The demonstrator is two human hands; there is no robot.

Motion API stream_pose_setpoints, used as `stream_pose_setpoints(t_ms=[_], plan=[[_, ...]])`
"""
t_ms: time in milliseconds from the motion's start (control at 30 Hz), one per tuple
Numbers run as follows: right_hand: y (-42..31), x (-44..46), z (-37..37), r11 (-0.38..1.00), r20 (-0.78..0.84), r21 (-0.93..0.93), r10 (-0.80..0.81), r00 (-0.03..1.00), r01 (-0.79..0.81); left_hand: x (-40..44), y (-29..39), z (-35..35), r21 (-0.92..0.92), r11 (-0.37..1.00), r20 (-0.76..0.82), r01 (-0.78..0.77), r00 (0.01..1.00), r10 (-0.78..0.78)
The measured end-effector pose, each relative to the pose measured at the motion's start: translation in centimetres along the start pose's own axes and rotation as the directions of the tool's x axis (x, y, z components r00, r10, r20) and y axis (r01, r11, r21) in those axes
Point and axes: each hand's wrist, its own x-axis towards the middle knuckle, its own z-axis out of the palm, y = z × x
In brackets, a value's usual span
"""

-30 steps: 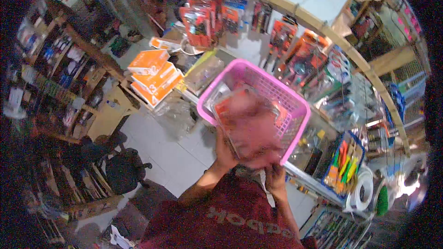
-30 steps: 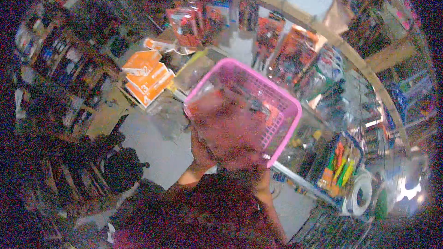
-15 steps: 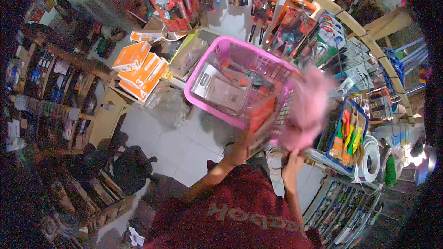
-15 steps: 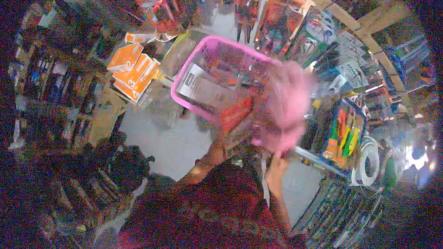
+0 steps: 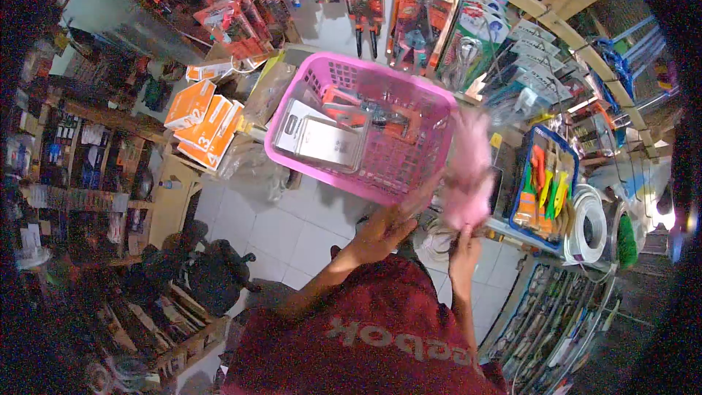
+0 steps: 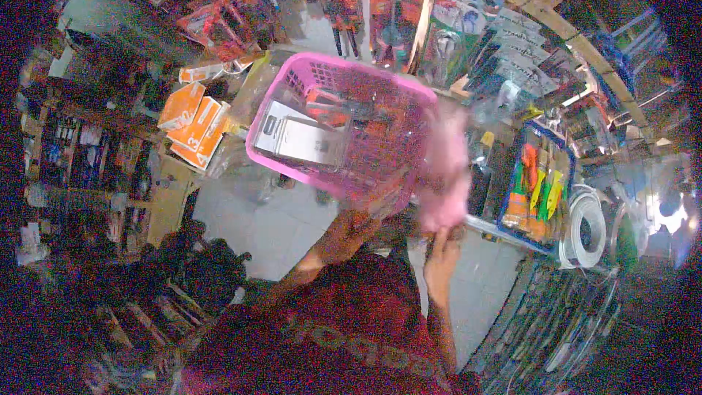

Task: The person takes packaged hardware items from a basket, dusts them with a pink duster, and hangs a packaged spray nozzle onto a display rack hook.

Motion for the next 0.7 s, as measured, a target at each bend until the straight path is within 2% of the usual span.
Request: stream_pose_setpoints(t_ms=[67, 133, 167, 200, 233, 300, 333, 367, 433, 467, 500, 567, 600, 633, 667, 700], plan=[[1.9, 0.2, -0.3, 0.956, -0.04, -0.122, -0.274, 0.961, 0.268, 0.3, 0.2, 0.5, 0.02, 1.0, -0.01, -0.011, 1.0, 0.011], [4.3, -0.6, -0.8, 0.83, -0.048, -0.244, -0.527, 0.848, 0.502, 0.0, 0.3, 1.5, 0.014, 1.0, -0.031, -0.014, 0.999, 0.014], [4.8, -0.2, -1.7, 0.804, 0.059, -0.281, -0.53, 0.846, 0.524, 0.0, 0.4, 2.0, 0.004, 1.0, -0.042, -0.018, 0.999, 0.019], [5.2, 0.2, -2.7, 0.774, 0.166, -0.309, -0.528, 0.833, 0.552, 0.8, 2.2, 2.4, 0.049, 0.993, -0.089, -0.104, 0.99, 0.108], [5.1, 1.4, -2.8, 0.831, 0.111, -0.286, -0.466, 0.878, 0.477, 1.9, 4.4, 3.0, 0.096, 0.978, -0.136, -0.186, 0.971, 0.198], [1.5, 2.1, -3.3, 0.957, 0.089, -0.135, -0.246, 0.965, 0.257, 2.4, 4.7, 3.6, 0.112, 0.979, -0.186, -0.173, 0.964, 0.192], [-0.3, 2.5, -3.6, 0.989, 0.077, -0.059, -0.131, 0.988, 0.136, 1.9, 2.7, 3.7, 0.075, 0.994, -0.183, -0.077, 0.979, 0.09], [-0.1, 1.8, -2.9, 0.948, -0.018, 0.039, -0.315, 0.949, 0.315, 1.5, 1.4, 3.7, 0.038, 0.999, -0.175, 0.02, 0.985, -0.013], [4.6, 3.2, -2.9, 0.751, -0.076, -0.137, -0.658, 0.749, 0.646, 1.1, -0.1, 3.7, 0.302, 0.931, -0.13, -0.206, 0.958, 0.254], [1.8, 2.7, -3.8, 0.775, 0.366, -0.109, -0.552, 0.749, 0.623, 1.2, 0.7, 4.0, 0.324, 0.919, -0.143, -0.226, 0.948, 0.284], [2.9, 4.1, -3.1, 0.891, 0.361, -0.16, -0.348, 0.865, 0.425, 1.2, 1.5, 4.3, 0.348, 0.905, -0.156, -0.244, 0.937, 0.313], [4.0, 5.7, -2.7, 0.984, 0.273, -0.008, -0.167, 0.947, 0.176, 1.8, 6.6, 5.0, 0.185, 0.975, -0.302, -0.122, 0.937, 0.174], [3.5, 5.9, -2.9, 0.968, 0.198, 0.197, -0.193, 0.961, 0.154, 1.8, 6.6, 5.1, 0.193, 0.979, -0.315, -0.07, 0.94, 0.13], [3.4, 5.7, -3.0, 0.926, 0.132, 0.271, -0.306, 0.943, 0.263, 1.4, 6.5, 5.3, 0.199, 0.98, -0.328, -0.015, 0.941, 0.081], [3.2, 5.5, -3.1, 0.867, 0.063, 0.331, -0.414, 0.908, 0.372, 0.9, 6.4, 5.6, 0.204, 0.978, -0.337, 0.043, 0.941, 0.029], [3.3, 4.8, -3.4, 0.768, 0.016, 0.253, -0.612, 0.791, 0.589, 0.3, 5.0, 6.1, 0.227, 0.971, -0.352, 0.069, 0.936, 0.016]])
